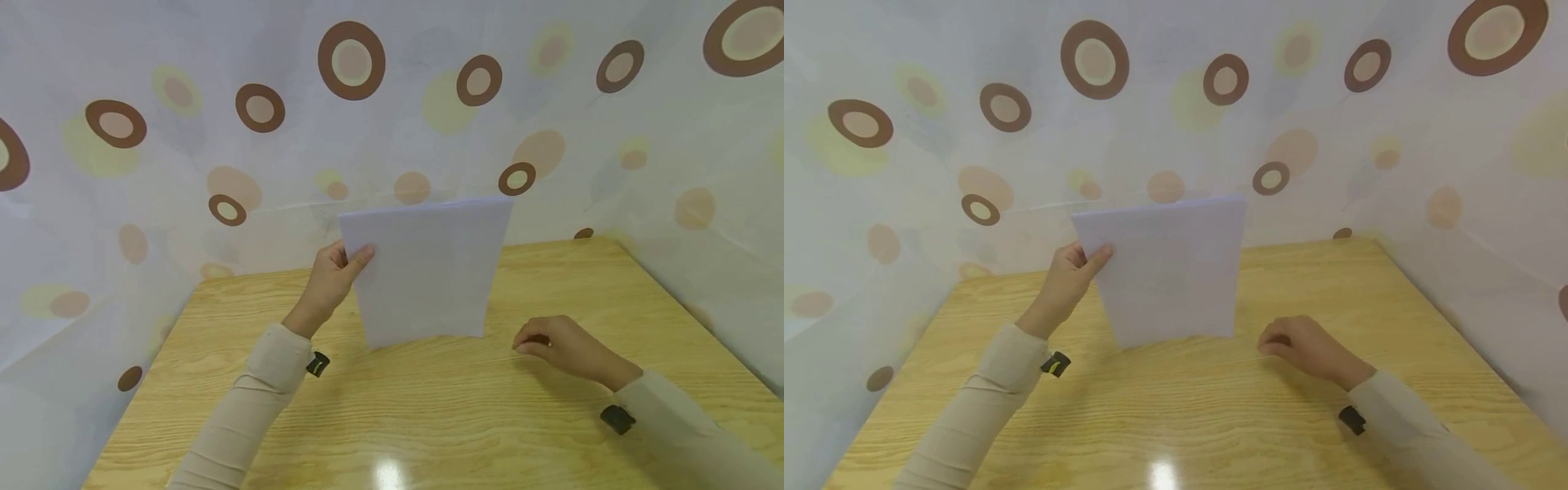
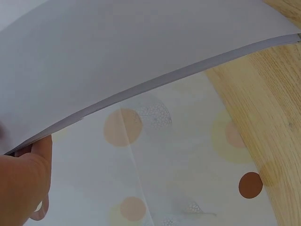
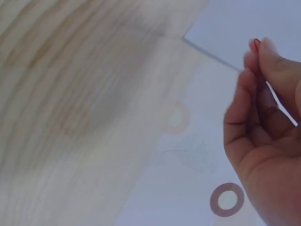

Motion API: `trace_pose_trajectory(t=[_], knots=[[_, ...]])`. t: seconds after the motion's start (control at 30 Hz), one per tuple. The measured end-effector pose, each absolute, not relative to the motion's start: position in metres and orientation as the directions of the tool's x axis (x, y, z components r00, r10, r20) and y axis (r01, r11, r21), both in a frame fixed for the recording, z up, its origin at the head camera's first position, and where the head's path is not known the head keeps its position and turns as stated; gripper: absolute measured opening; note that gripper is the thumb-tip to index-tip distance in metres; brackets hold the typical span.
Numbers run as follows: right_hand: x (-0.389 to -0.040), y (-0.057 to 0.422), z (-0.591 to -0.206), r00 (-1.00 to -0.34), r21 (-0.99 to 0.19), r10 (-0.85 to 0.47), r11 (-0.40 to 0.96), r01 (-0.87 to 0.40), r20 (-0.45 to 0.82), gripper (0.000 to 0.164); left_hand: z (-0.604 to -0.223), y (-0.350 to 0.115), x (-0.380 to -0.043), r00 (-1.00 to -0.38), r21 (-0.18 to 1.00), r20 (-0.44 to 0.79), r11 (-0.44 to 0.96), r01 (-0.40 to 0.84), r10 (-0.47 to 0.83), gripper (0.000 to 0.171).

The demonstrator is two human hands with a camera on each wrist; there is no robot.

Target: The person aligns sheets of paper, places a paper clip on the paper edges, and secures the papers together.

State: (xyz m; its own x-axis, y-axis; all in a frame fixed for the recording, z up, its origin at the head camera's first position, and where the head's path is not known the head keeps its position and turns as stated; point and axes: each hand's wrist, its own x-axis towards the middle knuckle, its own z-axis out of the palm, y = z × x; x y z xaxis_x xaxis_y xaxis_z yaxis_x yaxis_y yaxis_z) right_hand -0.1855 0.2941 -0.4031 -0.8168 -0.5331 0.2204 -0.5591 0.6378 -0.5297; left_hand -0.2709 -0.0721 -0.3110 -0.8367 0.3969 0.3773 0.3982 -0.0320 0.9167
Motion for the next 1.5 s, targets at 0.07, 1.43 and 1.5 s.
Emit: trace_pose_trajectory(t=[0.07, 1.43, 1.5], knots=[[-0.184, 0.291, -0.399, -0.800, -0.495, -0.529, 0.634, -0.594, 0.283, 0.011, -0.311, -0.072, -0.271, -0.841, 0.920, 0.371, -0.032, 0.391, 0.395, 0.033], [-0.171, 0.240, -0.298, -0.705, -0.366, -0.364, 0.659, -0.656, 0.609, 0.021, -0.291, -0.079, -0.271, -0.833, 0.842, 0.539, -0.059, 0.536, 0.122, 0.024], [-0.174, 0.234, -0.291, -0.670, -0.348, -0.374, 0.636, -0.689, 0.641, 0.021, -0.291, -0.078, -0.270, -0.840, 0.847, 0.532, -0.070, 0.527, 0.106, 0.024]])
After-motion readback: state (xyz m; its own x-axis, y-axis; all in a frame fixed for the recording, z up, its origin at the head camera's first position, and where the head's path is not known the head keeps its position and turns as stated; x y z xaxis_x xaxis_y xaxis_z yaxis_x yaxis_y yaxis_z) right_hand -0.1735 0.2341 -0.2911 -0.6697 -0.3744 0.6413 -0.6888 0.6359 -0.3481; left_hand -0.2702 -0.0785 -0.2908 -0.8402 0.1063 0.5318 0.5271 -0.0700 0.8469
